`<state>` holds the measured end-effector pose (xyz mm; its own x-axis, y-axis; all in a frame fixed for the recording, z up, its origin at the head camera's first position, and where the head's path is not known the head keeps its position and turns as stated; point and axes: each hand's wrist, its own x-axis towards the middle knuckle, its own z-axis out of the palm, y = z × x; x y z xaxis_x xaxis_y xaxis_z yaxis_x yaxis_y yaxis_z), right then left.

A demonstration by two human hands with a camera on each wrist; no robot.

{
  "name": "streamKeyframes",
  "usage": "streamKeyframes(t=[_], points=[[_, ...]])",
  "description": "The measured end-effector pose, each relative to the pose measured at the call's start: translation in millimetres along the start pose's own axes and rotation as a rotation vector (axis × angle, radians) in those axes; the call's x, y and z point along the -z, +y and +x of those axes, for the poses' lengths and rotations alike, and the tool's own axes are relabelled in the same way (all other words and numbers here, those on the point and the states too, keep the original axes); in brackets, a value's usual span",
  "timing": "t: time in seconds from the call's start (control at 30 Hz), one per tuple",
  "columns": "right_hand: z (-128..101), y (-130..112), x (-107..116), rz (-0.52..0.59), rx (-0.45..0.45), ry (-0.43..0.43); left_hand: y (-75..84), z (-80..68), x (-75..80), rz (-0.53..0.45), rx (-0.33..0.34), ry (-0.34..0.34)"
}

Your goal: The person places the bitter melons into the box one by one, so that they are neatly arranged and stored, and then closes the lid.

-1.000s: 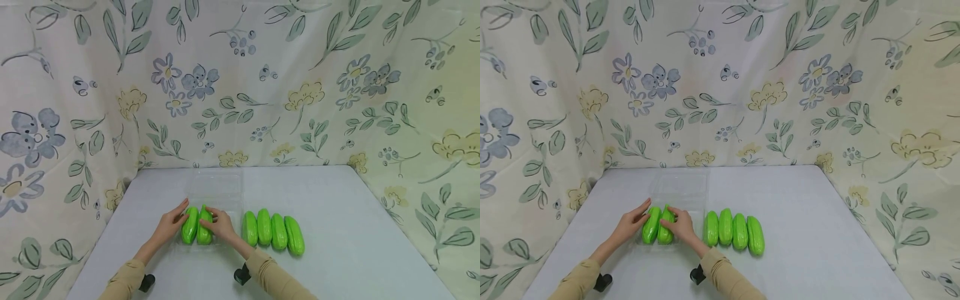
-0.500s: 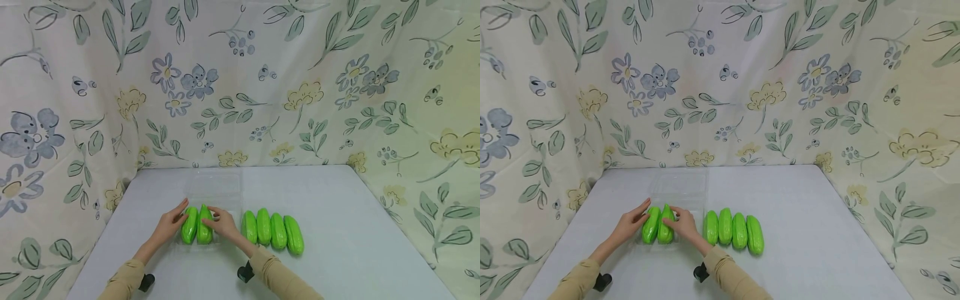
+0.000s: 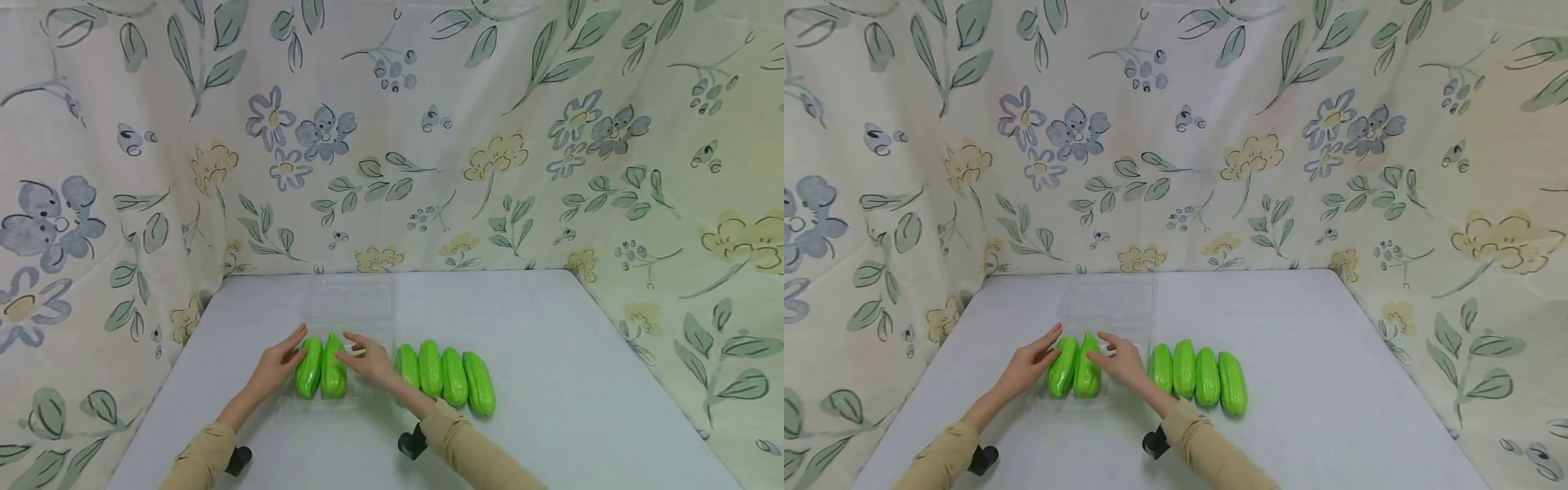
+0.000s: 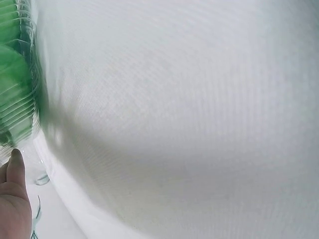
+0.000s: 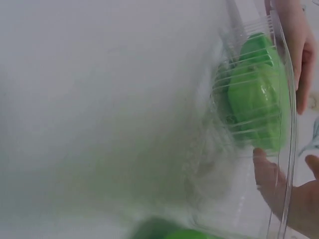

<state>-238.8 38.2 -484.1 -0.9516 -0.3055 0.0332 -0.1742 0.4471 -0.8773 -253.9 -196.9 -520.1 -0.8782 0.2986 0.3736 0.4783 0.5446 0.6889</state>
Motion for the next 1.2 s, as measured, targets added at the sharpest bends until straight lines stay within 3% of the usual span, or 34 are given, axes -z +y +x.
streamKeyframes(t=[0.23, 0.57, 0.9, 1.03, 1.2], points=[[-3.1, -4.3, 11.5, -0.003, 0.003, -0.039, -0.9, 0.0, -0.6, 0.012, -0.004, 0.004], [-10.0, 1.2, 35.1, 0.098, 0.060, -0.007, -2.5, 0.1, -1.5, 0.004, 0.006, -0.004], [-24.7, 10.6, 52.8, 0.148, 0.066, -0.043, -1.0, 0.4, -0.4, 0.005, 0.012, -0.004], [-36.1, 2.0, 60.8, 0.185, 0.057, -0.037, -1.5, 0.0, -0.5, 0.002, -0.002, -0.002], [-39.7, 12.8, 70.6, 0.189, 0.060, -0.011, -1.4, 0.2, -0.5, 0.004, 0.006, -0.002]])
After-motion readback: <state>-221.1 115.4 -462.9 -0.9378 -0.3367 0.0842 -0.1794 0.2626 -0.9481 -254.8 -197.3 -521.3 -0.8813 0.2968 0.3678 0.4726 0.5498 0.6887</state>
